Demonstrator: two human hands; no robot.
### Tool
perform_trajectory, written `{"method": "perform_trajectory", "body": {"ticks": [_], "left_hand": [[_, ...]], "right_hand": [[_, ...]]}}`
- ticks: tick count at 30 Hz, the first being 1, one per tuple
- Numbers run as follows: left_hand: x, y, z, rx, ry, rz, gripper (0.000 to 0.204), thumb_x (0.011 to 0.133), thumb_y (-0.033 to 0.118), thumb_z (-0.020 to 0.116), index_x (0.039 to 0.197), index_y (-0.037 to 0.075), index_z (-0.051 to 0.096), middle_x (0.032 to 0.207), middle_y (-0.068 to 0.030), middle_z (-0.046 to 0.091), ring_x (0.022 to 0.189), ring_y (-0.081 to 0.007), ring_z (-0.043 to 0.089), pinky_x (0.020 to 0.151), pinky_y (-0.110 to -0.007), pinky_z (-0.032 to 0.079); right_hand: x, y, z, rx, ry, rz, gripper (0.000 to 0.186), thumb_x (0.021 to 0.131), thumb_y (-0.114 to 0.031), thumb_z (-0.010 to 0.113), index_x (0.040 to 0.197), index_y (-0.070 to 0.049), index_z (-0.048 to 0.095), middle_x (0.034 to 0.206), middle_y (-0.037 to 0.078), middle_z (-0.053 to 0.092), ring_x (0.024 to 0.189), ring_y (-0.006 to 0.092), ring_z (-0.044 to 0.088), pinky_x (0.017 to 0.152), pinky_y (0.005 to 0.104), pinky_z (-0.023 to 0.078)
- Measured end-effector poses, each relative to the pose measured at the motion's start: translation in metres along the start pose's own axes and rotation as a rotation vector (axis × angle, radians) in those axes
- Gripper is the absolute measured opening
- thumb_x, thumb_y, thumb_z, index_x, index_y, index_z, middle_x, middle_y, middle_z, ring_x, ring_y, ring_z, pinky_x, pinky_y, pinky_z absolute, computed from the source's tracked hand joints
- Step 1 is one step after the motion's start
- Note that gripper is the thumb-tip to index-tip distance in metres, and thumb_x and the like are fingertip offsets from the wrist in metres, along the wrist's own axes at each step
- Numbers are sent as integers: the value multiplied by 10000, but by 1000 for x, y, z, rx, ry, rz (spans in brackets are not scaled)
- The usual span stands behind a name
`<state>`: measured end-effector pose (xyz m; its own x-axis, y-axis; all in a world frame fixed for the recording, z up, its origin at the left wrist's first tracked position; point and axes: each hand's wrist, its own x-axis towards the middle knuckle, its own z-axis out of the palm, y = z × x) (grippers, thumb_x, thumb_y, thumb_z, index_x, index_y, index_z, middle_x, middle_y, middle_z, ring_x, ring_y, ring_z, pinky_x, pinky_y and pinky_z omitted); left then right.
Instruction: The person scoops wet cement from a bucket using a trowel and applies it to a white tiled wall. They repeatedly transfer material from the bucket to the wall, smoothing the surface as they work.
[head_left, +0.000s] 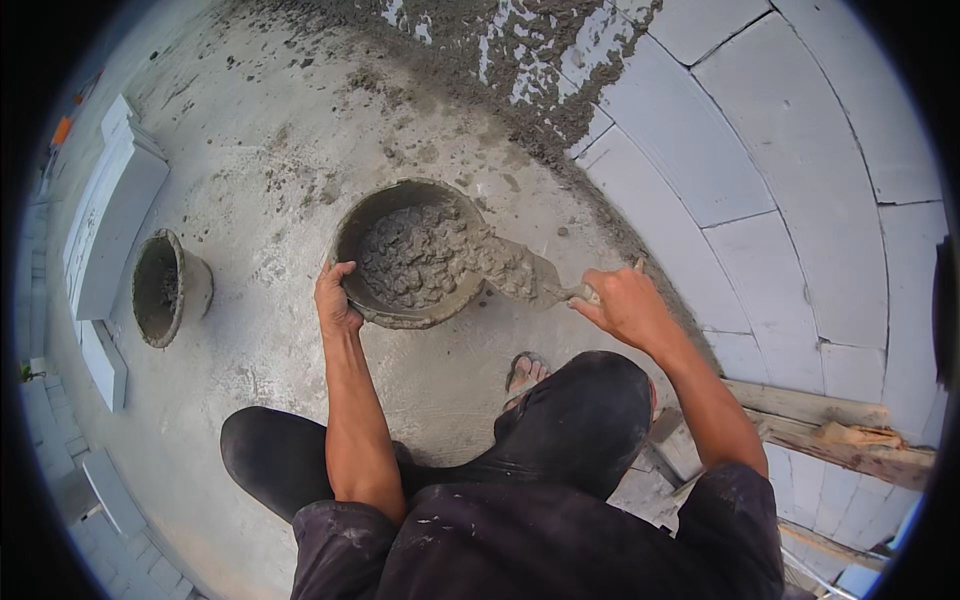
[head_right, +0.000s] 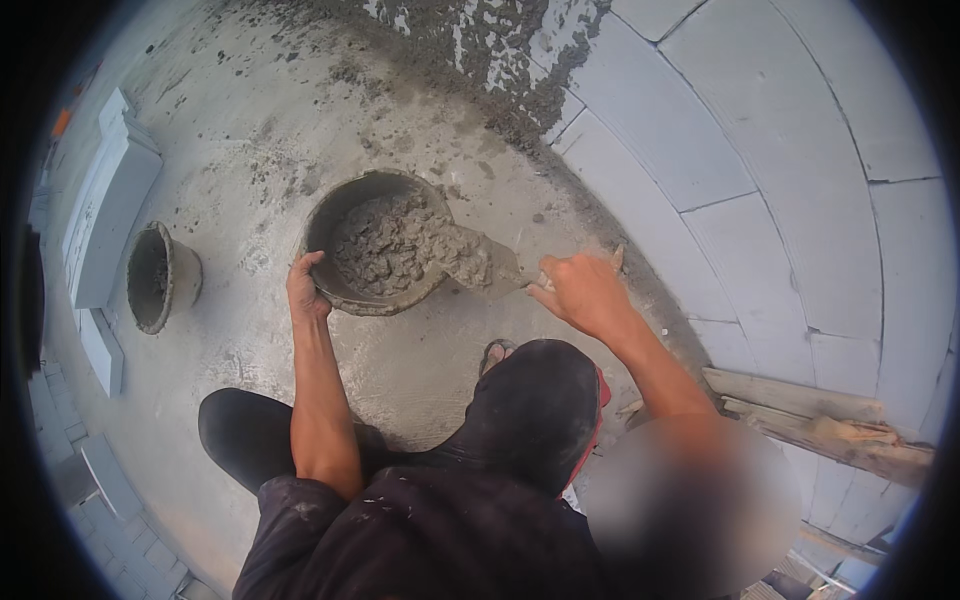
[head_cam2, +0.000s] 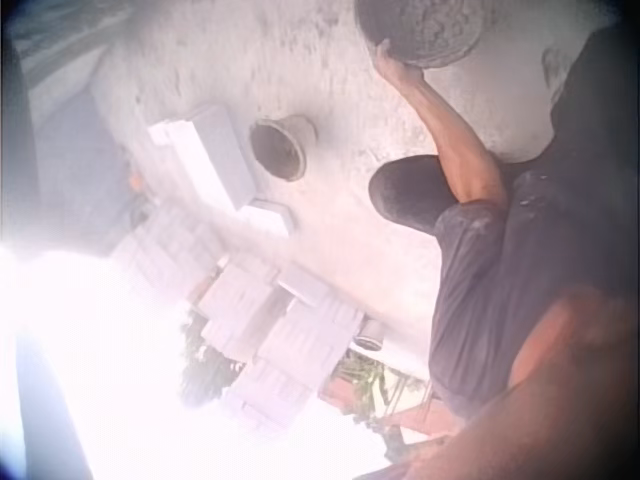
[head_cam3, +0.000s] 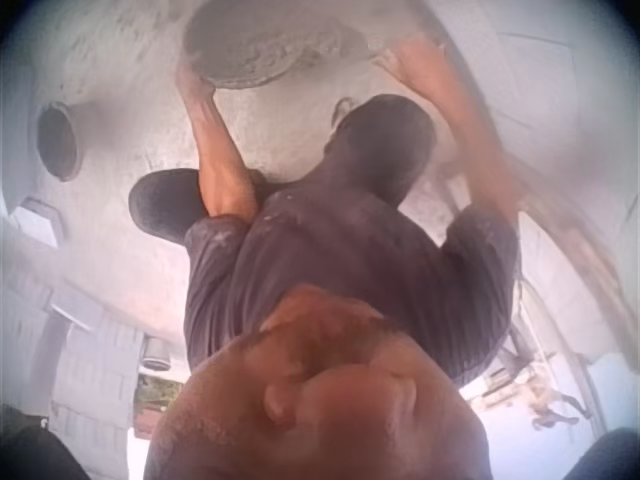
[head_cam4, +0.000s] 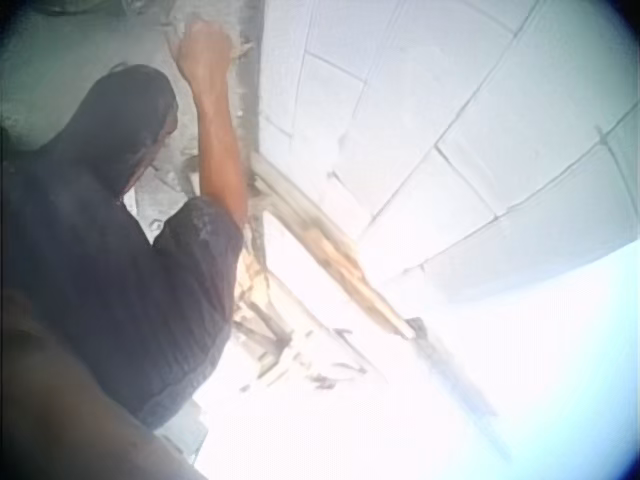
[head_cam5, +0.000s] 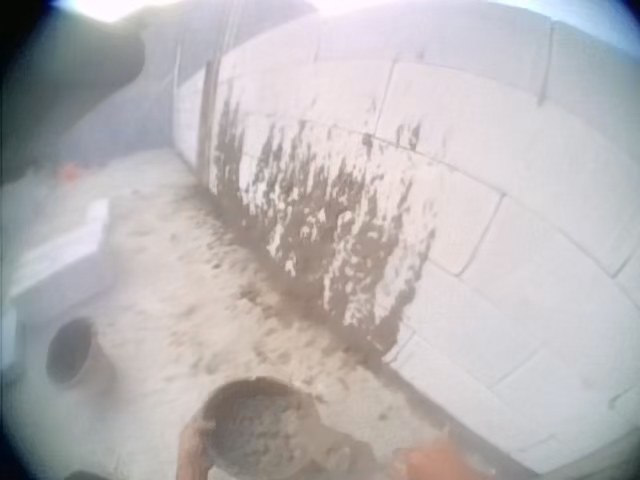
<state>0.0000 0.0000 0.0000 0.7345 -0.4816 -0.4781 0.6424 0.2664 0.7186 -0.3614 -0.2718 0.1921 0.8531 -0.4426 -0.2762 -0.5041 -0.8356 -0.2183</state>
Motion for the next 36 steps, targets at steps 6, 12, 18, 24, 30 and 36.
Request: {"method": "perform_trajectory", "body": {"ticks": [6, 12, 18, 24, 30, 36], "left_hand": [[7, -9, 20, -74, 14, -25, 410, 866, 76, 633, 1265, -18, 651, 1158, -139, 728, 1033, -307, 708, 964, -452, 590], [-4, -7, 28, -50, 9, 21, 410, 870, 54, 601, 1272, -22, 640, 1142, -140, 721, 1014, -293, 713, 919, -438, 607], [-14, -2, 62, 29, -51, 80, 394, 871, 38, 582, 1257, -24, 635, 1096, -142, 721, 953, -279, 725, 872, -437, 629], [-16, -16, 93, 118, -84, 110, 347, 861, -11, 600, 1205, -34, 643, 1008, -105, 715, 861, -224, 699, 817, -384, 617], [-36, -12, 94, 152, -74, 122, 752, 802, 23, 659, 1497, -176, 452, 1141, -191, 693, 951, -242, 678, 850, -345, 564], [-26, -16, 104, 146, -2, 140, 811, 800, 42, 667, 1535, -172, 398, 1145, -211, 698, 910, -262, 692, 824, -355, 577]], "right_hand": [[24, 74, -38, 582, -656, 204, 373, 964, -329, 769, 828, 9, 692, 627, 59, 639, 502, 129, 607, 450, 323, 461], [24, 126, -140, 604, 419, 549, 418, 971, -370, 730, 861, 24, 647, 628, 40, 541, 487, 138, 517, 476, 360, 454], [0, 25, -162, -250, 344, 220, 366, 1012, -350, 672, 911, 1, 663, 773, 145, 684, 775, 284, 713, 668, 451, 543], [90, -8, 3, -463, 146, -63, 280, 1009, -281, 638, 982, -13, 716, 931, 187, 732, 951, 332, 738, 791, 470, 588], [124, -50, 64, -199, -215, -177, 284, 977, -268, 680, 992, 12, 722, 982, 238, 742, 991, 397, 729, 835, 507, 582], [90, -31, 59, -2, -169, -36, 330, 978, -298, 683, 1032, 27, 685, 979, 270, 728, 984, 468, 701, 837, 559, 559]]}}
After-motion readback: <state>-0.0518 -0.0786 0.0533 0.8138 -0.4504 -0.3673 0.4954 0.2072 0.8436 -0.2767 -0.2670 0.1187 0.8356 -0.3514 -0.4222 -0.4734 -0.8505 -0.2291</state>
